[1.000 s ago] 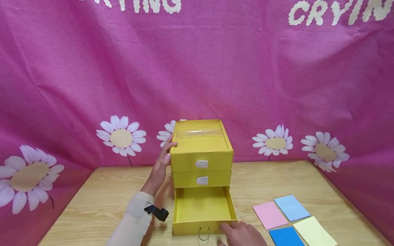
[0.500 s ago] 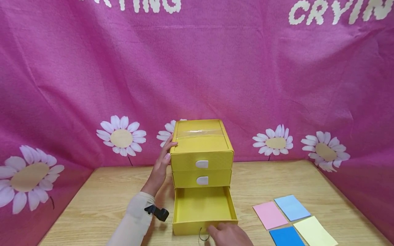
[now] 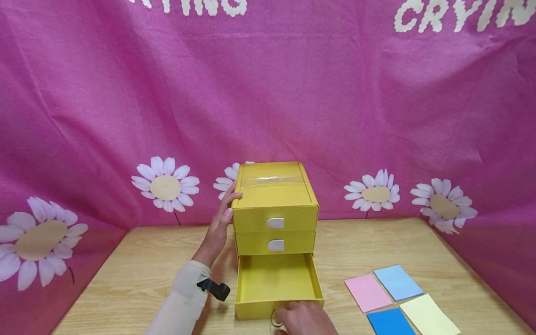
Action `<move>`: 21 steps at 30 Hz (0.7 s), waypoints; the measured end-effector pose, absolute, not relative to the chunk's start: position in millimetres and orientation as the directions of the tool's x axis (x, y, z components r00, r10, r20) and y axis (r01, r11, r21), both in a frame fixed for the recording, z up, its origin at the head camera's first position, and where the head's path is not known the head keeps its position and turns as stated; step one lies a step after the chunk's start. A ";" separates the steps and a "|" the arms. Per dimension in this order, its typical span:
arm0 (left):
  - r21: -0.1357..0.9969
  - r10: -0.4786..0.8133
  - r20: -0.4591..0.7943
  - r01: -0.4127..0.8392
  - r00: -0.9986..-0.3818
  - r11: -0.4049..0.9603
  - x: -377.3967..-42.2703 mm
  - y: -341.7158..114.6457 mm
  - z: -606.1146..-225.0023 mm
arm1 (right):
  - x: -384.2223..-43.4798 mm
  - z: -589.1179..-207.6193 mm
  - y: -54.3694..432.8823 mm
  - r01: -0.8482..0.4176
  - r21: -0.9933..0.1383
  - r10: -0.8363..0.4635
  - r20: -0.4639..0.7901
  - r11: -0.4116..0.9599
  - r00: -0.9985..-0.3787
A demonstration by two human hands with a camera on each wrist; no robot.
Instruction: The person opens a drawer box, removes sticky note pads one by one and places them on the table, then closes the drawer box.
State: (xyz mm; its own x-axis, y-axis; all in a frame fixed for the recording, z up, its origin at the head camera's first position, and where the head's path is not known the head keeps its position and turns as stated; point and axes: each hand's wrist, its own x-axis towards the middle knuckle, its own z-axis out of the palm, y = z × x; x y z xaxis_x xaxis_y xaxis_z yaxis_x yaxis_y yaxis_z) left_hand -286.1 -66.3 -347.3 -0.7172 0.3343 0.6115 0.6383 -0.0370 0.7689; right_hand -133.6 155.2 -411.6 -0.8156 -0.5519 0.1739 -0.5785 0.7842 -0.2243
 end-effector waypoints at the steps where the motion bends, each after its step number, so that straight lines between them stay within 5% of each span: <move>1: 0.768 0.334 0.611 0.640 -0.717 -0.032 -285.6 -66.3 -347.0 | -134.0 -411.9 155.2 -0.590 -0.210 -0.561 0.185 0.780 -0.807; 21: 0.774 0.335 0.605 0.632 -0.723 -0.033 -285.4 -66.7 -348.4 | -140.6 -416.9 153.9 -0.634 -0.180 -0.572 0.298 0.753 -0.764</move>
State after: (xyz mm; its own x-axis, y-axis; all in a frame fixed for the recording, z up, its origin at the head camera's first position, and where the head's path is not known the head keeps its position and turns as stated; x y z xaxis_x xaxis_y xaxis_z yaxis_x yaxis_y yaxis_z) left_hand -285.4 -66.7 -348.4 -0.7226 0.3347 0.6048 0.6324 -0.0333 0.7739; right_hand -140.6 153.9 -416.9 -0.7642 -0.5722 0.2975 -0.6335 0.7525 -0.1799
